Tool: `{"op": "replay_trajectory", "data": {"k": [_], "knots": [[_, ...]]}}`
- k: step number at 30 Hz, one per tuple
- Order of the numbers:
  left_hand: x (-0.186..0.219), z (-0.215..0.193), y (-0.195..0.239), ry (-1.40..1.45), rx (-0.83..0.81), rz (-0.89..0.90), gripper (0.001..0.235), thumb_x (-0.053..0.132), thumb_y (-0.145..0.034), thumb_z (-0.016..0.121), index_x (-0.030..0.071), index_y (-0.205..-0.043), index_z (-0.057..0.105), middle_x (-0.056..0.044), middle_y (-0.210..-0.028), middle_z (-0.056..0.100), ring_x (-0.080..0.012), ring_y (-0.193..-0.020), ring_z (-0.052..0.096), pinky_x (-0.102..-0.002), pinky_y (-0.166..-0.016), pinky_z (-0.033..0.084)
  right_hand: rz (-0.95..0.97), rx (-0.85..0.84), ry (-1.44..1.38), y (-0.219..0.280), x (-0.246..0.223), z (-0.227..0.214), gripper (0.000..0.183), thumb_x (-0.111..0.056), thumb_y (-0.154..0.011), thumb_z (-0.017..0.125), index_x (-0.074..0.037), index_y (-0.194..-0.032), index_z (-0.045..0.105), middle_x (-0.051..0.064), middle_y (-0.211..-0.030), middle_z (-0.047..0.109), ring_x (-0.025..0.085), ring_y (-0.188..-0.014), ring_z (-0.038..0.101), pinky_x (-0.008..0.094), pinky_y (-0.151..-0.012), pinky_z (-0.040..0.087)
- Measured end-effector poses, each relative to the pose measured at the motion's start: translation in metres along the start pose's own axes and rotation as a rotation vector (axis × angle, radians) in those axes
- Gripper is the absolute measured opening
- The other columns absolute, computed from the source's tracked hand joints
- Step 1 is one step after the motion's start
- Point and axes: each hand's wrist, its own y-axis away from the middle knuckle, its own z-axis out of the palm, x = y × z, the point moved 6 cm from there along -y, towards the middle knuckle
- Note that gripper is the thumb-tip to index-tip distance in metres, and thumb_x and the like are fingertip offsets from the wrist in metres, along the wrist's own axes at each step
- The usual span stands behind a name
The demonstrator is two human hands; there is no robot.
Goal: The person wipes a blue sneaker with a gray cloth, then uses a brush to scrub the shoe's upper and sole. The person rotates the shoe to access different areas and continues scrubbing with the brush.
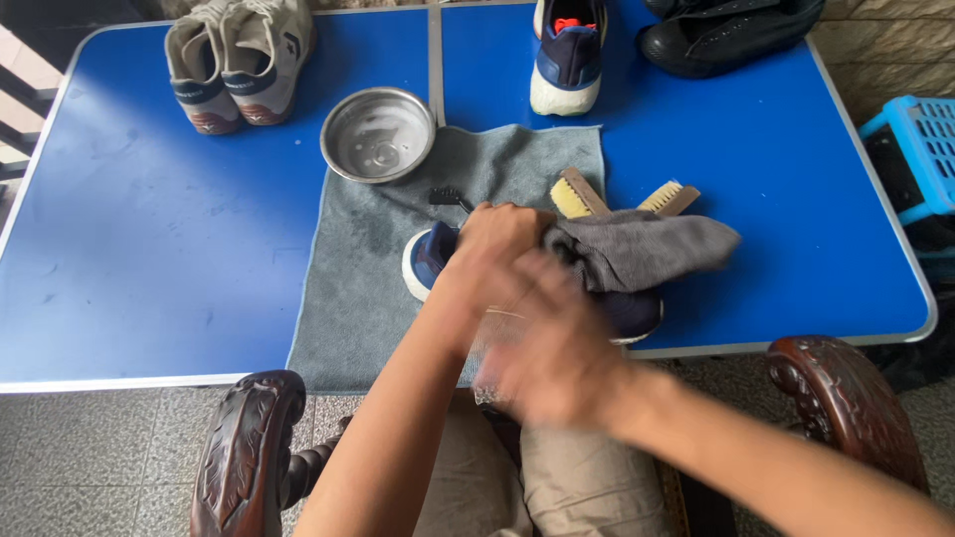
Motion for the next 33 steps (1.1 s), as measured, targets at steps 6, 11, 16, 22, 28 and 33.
{"op": "replay_trajectory", "data": {"k": [6,11,16,22,28,33], "knots": [[0.002,-0.016,0.003,0.033,-0.237,0.017,0.025,0.031,-0.078,0.050,0.031,-0.099,0.063,-0.002,-0.077,0.067,-0.0251,-0.085,0.063,-0.041,-0.074,0.038,-0.125,-0.203,0.147,-0.005,0.017,0.017,0.034,-0.047,-0.089,0.048,-0.034,-0.118,0.060,0.021,-0.136,0.045,0.046,-0.130,0.034,0.064,-0.101,0.028],[0.021,-0.033,0.016,-0.076,-0.108,0.060,0.039,0.025,-0.063,0.061,0.018,-0.101,0.067,-0.005,-0.090,0.069,-0.0303,-0.091,0.064,-0.046,-0.081,0.047,0.409,-0.361,0.138,0.027,0.115,0.001,0.043,-0.042,-0.095,0.042,-0.031,-0.136,0.038,0.006,-0.133,0.049,0.030,-0.131,0.036,0.053,-0.102,0.030],[0.017,-0.034,0.018,-0.047,-0.103,0.104,0.036,0.007,-0.060,0.061,0.015,-0.094,0.070,-0.005,-0.086,0.067,-0.0308,-0.086,0.065,-0.041,-0.073,0.052,0.553,-0.327,-0.074,0.043,0.135,0.009,0.052,-0.039,-0.078,0.069,-0.016,-0.123,0.060,0.008,-0.116,0.064,0.031,-0.121,0.051,0.046,-0.096,0.043],[0.025,-0.050,0.015,-0.230,0.103,0.190,0.023,0.013,-0.061,0.063,0.016,-0.082,0.071,-0.001,-0.071,0.063,-0.0240,-0.071,0.065,-0.034,-0.062,0.050,0.327,-0.183,0.411,0.055,0.127,0.023,0.016,-0.017,-0.078,0.062,-0.013,-0.094,0.061,-0.003,-0.077,0.057,0.019,-0.080,0.061,0.030,-0.061,0.052],[0.029,-0.062,0.024,-0.286,0.188,0.154,0.028,0.015,-0.057,0.063,0.013,-0.085,0.069,-0.001,-0.072,0.062,-0.0244,-0.070,0.064,-0.035,-0.059,0.047,0.283,-0.104,0.489,0.049,0.120,0.014,0.024,-0.029,-0.073,0.072,-0.015,-0.075,0.054,-0.002,-0.065,0.047,0.019,-0.066,0.057,0.029,-0.049,0.048],[0.031,-0.063,0.022,-0.192,0.062,0.239,0.027,0.003,-0.062,0.060,0.009,-0.086,0.069,-0.006,-0.074,0.064,-0.0284,-0.072,0.066,-0.036,-0.063,0.049,0.340,-0.226,0.102,0.033,0.117,0.002,0.017,0.000,-0.076,0.057,0.000,-0.092,0.060,0.015,-0.080,0.060,0.037,-0.082,0.061,0.043,-0.065,0.052]]}}
